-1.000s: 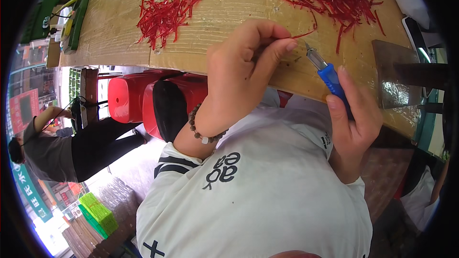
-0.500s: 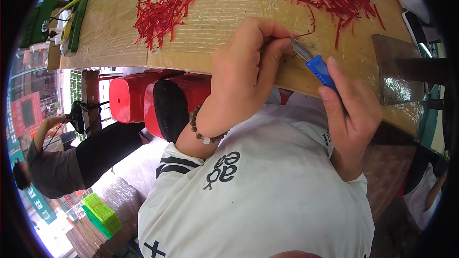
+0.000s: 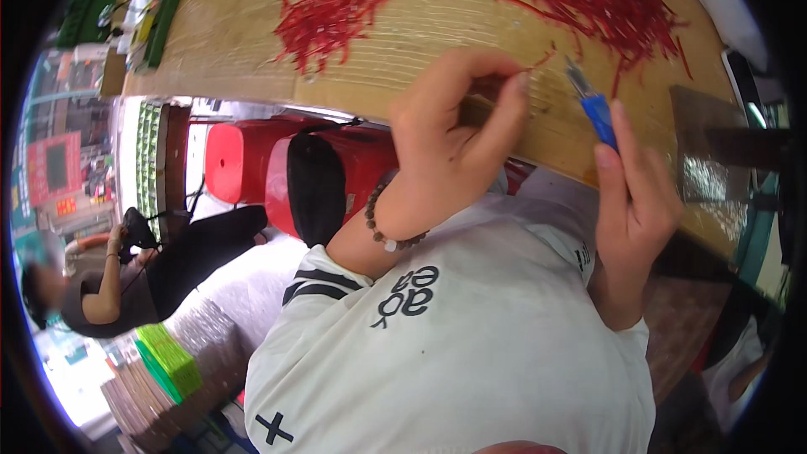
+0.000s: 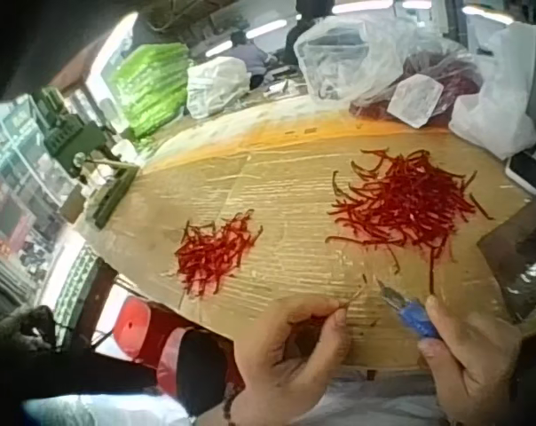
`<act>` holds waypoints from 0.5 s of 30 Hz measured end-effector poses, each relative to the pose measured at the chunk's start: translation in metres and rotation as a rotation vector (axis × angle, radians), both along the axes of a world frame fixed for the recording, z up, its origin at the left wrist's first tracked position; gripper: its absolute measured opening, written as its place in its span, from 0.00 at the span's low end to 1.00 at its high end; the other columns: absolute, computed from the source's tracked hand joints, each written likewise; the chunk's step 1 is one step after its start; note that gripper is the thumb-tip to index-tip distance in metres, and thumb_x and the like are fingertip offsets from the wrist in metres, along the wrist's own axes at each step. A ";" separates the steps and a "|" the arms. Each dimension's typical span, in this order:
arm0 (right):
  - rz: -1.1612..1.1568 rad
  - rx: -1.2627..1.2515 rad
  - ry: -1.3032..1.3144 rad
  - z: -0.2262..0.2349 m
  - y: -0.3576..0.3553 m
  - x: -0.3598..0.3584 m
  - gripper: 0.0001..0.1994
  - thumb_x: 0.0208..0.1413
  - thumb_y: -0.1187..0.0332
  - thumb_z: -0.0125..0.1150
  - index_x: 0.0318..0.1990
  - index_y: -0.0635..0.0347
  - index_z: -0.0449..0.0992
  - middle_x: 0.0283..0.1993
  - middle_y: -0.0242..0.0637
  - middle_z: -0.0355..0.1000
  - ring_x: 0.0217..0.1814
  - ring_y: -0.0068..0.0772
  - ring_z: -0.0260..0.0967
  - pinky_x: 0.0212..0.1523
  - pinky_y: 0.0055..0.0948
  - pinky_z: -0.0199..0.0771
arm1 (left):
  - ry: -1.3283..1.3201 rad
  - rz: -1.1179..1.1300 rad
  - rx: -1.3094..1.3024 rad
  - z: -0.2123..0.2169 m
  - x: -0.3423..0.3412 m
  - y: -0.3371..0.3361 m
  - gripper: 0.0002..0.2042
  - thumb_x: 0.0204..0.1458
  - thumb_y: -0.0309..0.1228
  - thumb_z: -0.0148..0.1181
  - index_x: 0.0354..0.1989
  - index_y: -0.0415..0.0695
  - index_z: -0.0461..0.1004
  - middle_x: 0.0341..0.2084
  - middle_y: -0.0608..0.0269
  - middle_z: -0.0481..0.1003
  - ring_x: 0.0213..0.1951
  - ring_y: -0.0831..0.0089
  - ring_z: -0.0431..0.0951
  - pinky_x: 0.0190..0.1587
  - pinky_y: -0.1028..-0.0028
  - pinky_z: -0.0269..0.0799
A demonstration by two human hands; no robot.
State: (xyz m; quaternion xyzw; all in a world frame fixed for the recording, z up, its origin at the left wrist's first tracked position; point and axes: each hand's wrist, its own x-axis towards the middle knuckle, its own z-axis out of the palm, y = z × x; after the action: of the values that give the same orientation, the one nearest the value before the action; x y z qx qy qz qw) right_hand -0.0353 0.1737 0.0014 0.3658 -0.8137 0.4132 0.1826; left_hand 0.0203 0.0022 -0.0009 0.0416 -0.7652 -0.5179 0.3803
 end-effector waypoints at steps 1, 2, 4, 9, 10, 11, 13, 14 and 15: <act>0.023 -0.029 0.000 -0.001 0.001 0.000 0.18 0.48 0.73 0.64 0.49 0.62 0.76 0.20 0.36 0.63 0.18 0.31 0.57 0.21 0.29 0.58 | -0.014 -0.004 -0.072 0.004 -0.001 -0.006 0.04 0.50 0.18 0.58 0.33 0.35 0.70 0.27 0.62 0.76 0.29 0.78 0.76 0.32 0.81 0.71; 0.047 -0.058 0.000 -0.002 0.002 -0.001 0.17 0.49 0.74 0.63 0.49 0.63 0.75 0.20 0.37 0.63 0.18 0.31 0.57 0.21 0.28 0.58 | -0.031 -0.005 -0.143 0.008 -0.003 -0.012 0.04 0.51 0.17 0.57 0.34 0.34 0.71 0.29 0.63 0.76 0.32 0.80 0.76 0.35 0.81 0.71; 0.054 -0.047 0.007 -0.001 0.005 0.001 0.17 0.50 0.74 0.62 0.49 0.65 0.75 0.21 0.39 0.64 0.19 0.30 0.57 0.22 0.28 0.58 | -0.027 0.063 -0.206 0.025 -0.015 -0.019 0.04 0.49 0.18 0.58 0.33 0.35 0.72 0.27 0.61 0.77 0.31 0.76 0.78 0.34 0.79 0.72; 0.051 -0.034 0.018 -0.001 0.006 0.002 0.16 0.52 0.74 0.61 0.50 0.66 0.74 0.23 0.39 0.66 0.20 0.30 0.57 0.23 0.26 0.58 | 0.062 0.142 -0.415 0.048 -0.062 -0.032 0.12 0.45 0.23 0.58 0.38 0.39 0.68 0.31 0.49 0.72 0.32 0.54 0.75 0.34 0.63 0.70; 0.050 -0.034 0.014 -0.001 0.007 0.001 0.16 0.52 0.74 0.61 0.50 0.66 0.74 0.22 0.39 0.66 0.21 0.30 0.57 0.23 0.26 0.58 | -0.065 0.077 -0.491 0.060 -0.057 -0.040 0.18 0.47 0.24 0.57 0.47 0.38 0.63 0.39 0.45 0.70 0.37 0.49 0.73 0.40 0.61 0.69; 0.046 -0.034 0.010 -0.001 0.007 0.001 0.17 0.52 0.74 0.61 0.50 0.66 0.74 0.22 0.39 0.66 0.21 0.30 0.57 0.23 0.26 0.58 | -0.194 0.010 -0.565 0.067 -0.054 -0.048 0.24 0.50 0.25 0.55 0.57 0.38 0.59 0.47 0.41 0.68 0.43 0.44 0.71 0.46 0.58 0.67; 0.074 -0.058 0.031 -0.002 0.006 0.000 0.16 0.52 0.73 0.61 0.50 0.66 0.74 0.22 0.39 0.65 0.21 0.30 0.57 0.23 0.26 0.58 | -0.235 0.304 -0.750 0.063 -0.051 -0.074 0.15 0.50 0.25 0.54 0.46 0.36 0.69 0.40 0.43 0.72 0.43 0.48 0.72 0.45 0.60 0.68; 0.086 -0.071 0.039 -0.002 0.006 0.000 0.16 0.52 0.73 0.61 0.50 0.66 0.74 0.22 0.39 0.65 0.21 0.30 0.57 0.23 0.26 0.58 | -0.342 0.392 -0.816 0.065 -0.046 -0.092 0.12 0.50 0.25 0.53 0.42 0.35 0.73 0.37 0.44 0.74 0.43 0.50 0.73 0.45 0.60 0.68; 0.092 -0.066 0.030 0.000 0.006 0.000 0.16 0.52 0.73 0.61 0.50 0.66 0.74 0.22 0.39 0.65 0.21 0.30 0.57 0.23 0.26 0.58 | -0.455 0.454 -0.863 0.061 -0.040 -0.116 0.10 0.49 0.26 0.52 0.38 0.35 0.74 0.35 0.45 0.75 0.42 0.50 0.73 0.44 0.60 0.68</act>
State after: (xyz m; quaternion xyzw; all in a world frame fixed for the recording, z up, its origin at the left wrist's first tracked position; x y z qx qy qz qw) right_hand -0.0349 0.1798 0.0013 0.4027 -0.7793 0.4420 0.1876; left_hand -0.0202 -0.1139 0.0597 0.1570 -0.9433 -0.0389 0.2898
